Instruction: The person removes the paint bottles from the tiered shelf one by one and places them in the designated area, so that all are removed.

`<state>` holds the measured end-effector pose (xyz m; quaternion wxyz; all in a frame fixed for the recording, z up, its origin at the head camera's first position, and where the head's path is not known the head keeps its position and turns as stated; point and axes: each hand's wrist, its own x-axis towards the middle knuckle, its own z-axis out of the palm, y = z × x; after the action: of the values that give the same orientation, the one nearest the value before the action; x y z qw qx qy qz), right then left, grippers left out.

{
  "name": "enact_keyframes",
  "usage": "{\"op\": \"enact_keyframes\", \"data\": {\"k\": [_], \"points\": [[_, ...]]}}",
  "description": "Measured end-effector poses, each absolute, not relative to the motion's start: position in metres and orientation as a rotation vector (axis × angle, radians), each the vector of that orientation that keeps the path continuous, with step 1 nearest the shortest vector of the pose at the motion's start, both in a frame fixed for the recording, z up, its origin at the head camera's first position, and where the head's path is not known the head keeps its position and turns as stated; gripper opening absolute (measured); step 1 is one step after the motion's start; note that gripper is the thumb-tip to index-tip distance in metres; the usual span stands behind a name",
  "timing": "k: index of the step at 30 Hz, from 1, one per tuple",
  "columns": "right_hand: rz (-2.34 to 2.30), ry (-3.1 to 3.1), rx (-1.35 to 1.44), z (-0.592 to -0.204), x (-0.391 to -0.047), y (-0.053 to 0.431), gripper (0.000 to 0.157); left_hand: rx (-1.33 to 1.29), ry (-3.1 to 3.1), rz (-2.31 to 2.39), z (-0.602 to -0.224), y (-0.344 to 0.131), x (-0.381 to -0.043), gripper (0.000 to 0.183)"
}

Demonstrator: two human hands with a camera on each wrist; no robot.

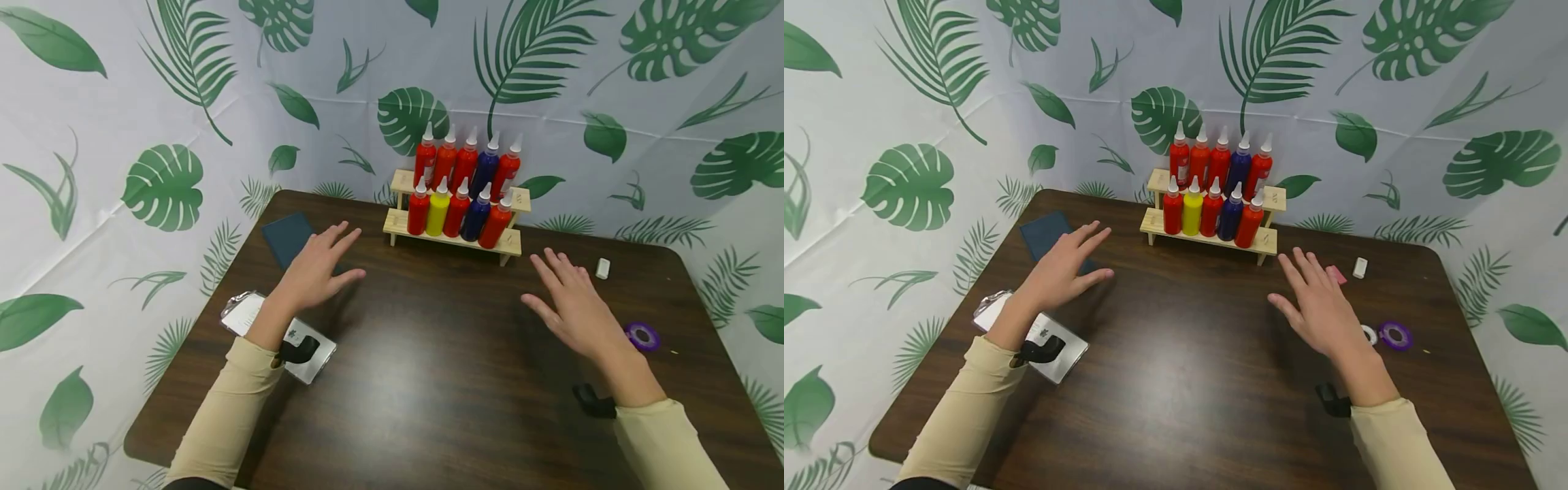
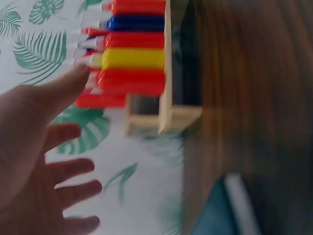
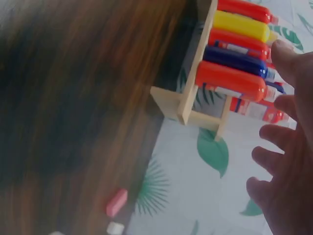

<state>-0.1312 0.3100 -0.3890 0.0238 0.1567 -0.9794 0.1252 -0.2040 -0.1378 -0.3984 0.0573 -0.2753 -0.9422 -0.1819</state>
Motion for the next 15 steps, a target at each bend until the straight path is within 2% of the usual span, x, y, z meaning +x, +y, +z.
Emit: {"op": "enact_keyframes", "data": {"k": [4, 9, 12, 15], "points": [[0.676, -2.985, 0.4, -0.388, -0.144, 0.308, 0.075, -0.725, -2.84, -1.05, -0.407, -0.121, -0.219, 0.066], [1.02, -2.862, 0.237, -0.391, -0.177, 0.301, 0.071, -0.4, -2.773, -1.589, -0.416, -0.094, -0.246, 0.051], [1.189, -2.8, 0.117, -0.398, -0.199, 0.297, 0.071, -0.165, -2.748, -1.791, -0.423, -0.08, -0.264, 0.048], [1.296, -2.745, 0.004, -0.404, -0.219, 0.293, 0.07, -0.008, -2.736, -1.783, -0.433, -0.067, -0.282, 0.046]]}}
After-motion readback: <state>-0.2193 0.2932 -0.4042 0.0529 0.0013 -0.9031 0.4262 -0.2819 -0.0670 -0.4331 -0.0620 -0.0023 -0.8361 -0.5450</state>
